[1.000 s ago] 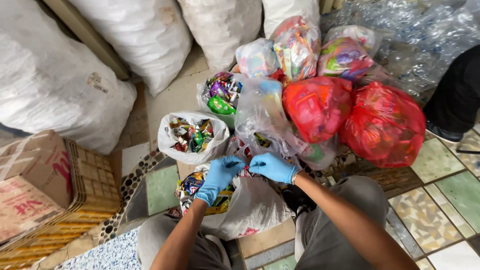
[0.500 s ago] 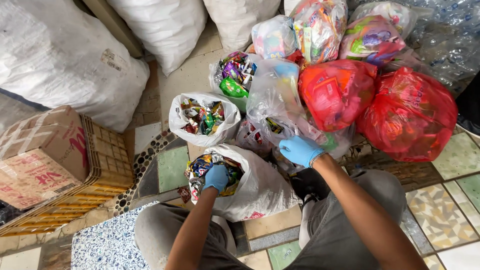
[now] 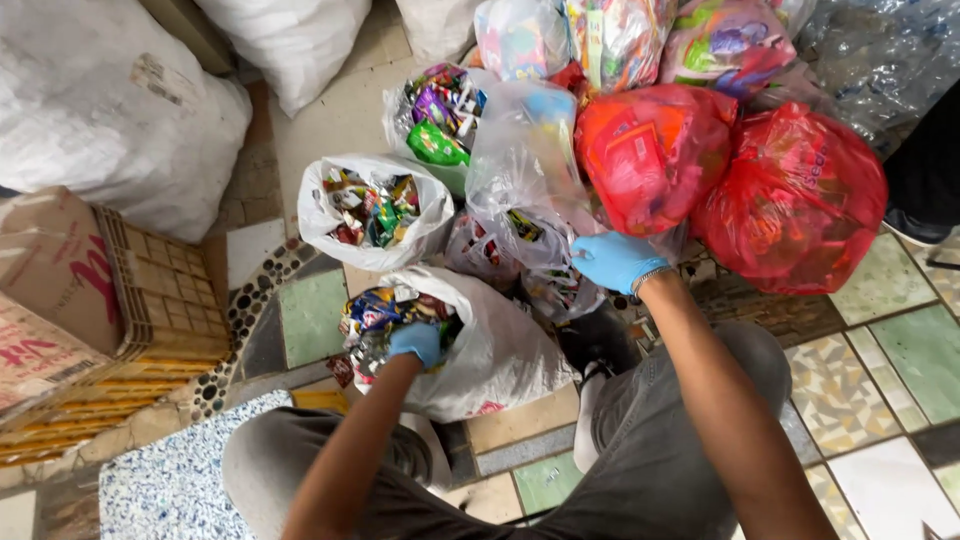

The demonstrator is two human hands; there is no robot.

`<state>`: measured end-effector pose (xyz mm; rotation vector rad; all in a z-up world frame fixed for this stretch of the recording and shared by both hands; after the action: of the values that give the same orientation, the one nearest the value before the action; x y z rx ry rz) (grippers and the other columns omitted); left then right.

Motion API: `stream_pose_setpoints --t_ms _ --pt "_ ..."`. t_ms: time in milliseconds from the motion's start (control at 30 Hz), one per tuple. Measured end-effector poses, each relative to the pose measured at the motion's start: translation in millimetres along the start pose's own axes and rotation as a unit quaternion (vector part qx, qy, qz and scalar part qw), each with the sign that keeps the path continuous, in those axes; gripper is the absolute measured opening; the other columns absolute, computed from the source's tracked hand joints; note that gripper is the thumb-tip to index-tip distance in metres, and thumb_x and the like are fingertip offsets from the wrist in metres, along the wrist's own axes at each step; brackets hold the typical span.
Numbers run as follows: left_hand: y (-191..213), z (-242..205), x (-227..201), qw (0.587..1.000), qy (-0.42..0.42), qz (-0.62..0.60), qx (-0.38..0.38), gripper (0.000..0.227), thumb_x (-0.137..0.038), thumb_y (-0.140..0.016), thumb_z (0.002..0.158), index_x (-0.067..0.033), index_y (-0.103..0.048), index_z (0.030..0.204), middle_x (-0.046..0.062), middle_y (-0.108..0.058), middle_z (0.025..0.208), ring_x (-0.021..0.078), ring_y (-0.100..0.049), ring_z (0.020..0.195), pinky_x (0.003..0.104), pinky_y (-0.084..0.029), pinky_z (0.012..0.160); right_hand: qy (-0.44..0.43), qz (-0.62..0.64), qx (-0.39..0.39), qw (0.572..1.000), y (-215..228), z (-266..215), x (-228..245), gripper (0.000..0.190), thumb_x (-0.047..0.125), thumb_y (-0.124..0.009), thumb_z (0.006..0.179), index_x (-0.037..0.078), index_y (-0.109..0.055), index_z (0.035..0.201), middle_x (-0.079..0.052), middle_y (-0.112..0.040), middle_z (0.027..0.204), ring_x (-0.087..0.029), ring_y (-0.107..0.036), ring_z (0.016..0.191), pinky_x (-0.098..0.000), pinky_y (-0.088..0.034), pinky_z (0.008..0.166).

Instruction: The person sits on the floor and sorts various packaged snacks from a large white sack into a clear plastic bag. They pick up individual snack packets, briefly inspect them, and place them into the clear bag.

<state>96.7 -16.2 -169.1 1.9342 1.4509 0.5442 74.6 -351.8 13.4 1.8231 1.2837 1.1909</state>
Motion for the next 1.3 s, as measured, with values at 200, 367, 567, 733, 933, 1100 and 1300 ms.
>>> stream_pose_setpoints --t_ms 200,367,567,733,933,1100,1300 --pt "64.5 -56.6 5.7 0.992 -0.026 0.063 -0.108 0.033 -0.026 -0.053 0.097 -0.0146 -0.075 0.120 0.007 -0.077 0.113 0.0298 -0.072 0.110 0.049 -0.058 0.091 0.009 0.010 -0.021 1.000 1.1 12.7 -2.5 0.033 0.043 -0.049 0.096 0.026 -0.071 0.114 -0.003 -0.077 0.106 -0.033 -0.070 0.106 -0.0464 -0.057 0.093" --pt "96.2 -113.9 -18.9 0.978 -0.136 -0.109 -0.111 0.042 -0.034 -0.054 0.098 -0.0216 -0.064 0.138 0.012 -0.074 0.118 0.0384 -0.067 0.115 0.053 -0.053 0.099 0.029 0.039 -0.019 0.999 -24.7 36.8 -3.0 0.030 0.038 -0.051 0.098 0.024 -0.074 0.111 -0.009 -0.078 0.103 -0.037 -0.071 0.103 -0.0478 -0.058 0.091" --pt "127.6 -144.3 -37.4 0.971 -0.179 -0.081 -0.133 0.043 -0.035 -0.049 0.101 -0.0216 -0.060 0.140 0.013 -0.073 0.116 0.0381 -0.069 0.111 0.051 -0.051 0.102 0.025 0.094 0.006 0.995 -103.4 108.3 -57.6 0.031 0.033 -0.055 0.095 0.016 -0.075 0.111 -0.017 -0.077 0.104 -0.044 -0.069 0.106 -0.0536 -0.055 0.093" --pt "117.4 -145.8 -30.1 0.950 -0.198 -0.001 -0.242 0.035 -0.040 -0.060 0.093 -0.0252 -0.066 0.125 0.008 -0.071 0.092 0.0339 -0.072 0.091 0.050 -0.058 0.082 0.273 -0.410 0.097 0.865 -251.1 180.3 -125.1 0.019 0.021 -0.062 0.092 0.018 -0.080 0.093 -0.004 -0.079 0.091 -0.021 -0.073 0.091 -0.0323 -0.058 0.088" --pt "69.1 -126.1 -18.1 0.969 -0.196 0.009 -0.148 0.039 -0.042 -0.053 0.095 -0.0300 -0.057 0.132 0.007 -0.070 0.096 0.0348 -0.072 0.093 0.052 -0.057 0.081 -0.154 0.402 0.144 0.891 -272.3 159.3 -150.8 0.026 0.011 -0.057 0.099 -0.008 -0.074 0.099 -0.026 -0.072 0.099 -0.037 -0.062 0.101 -0.0341 -0.043 0.102" --pt "97.4 -147.3 -26.0 0.968 -0.209 -0.043 -0.130 0.028 -0.028 -0.054 0.099 -0.0162 -0.057 0.123 0.010 -0.064 0.085 0.0351 -0.066 0.075 0.049 -0.051 0.075 -0.041 0.065 0.047 0.996 -336.9 202.9 -138.7 0.048 0.010 -0.052 0.092 0.027 -0.061 0.136 -0.011 -0.066 0.128 -0.035 -0.063 0.108 -0.0436 -0.050 0.091" --pt "95.2 -147.5 -30.2 0.973 -0.205 -0.036 -0.102 0.039 -0.030 -0.055 0.099 -0.0190 -0.050 0.136 0.011 -0.065 0.091 0.0376 -0.066 0.082 0.050 -0.049 0.079 -0.083 0.063 0.055 0.993 -306.7 185.6 -81.6 0.029 0.039 -0.061 0.087 0.023 -0.068 0.110 -0.011 -0.070 0.114 -0.037 -0.063 0.103 -0.0474 -0.049 0.082"
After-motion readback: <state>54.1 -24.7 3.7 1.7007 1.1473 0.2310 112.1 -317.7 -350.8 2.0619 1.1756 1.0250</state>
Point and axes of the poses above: each hand's wrist, its own z-axis towards the middle knuckle, its own y-axis out of the back of the hand, x = y × z, the point moved 5 cm from there along z, towards the middle knuckle
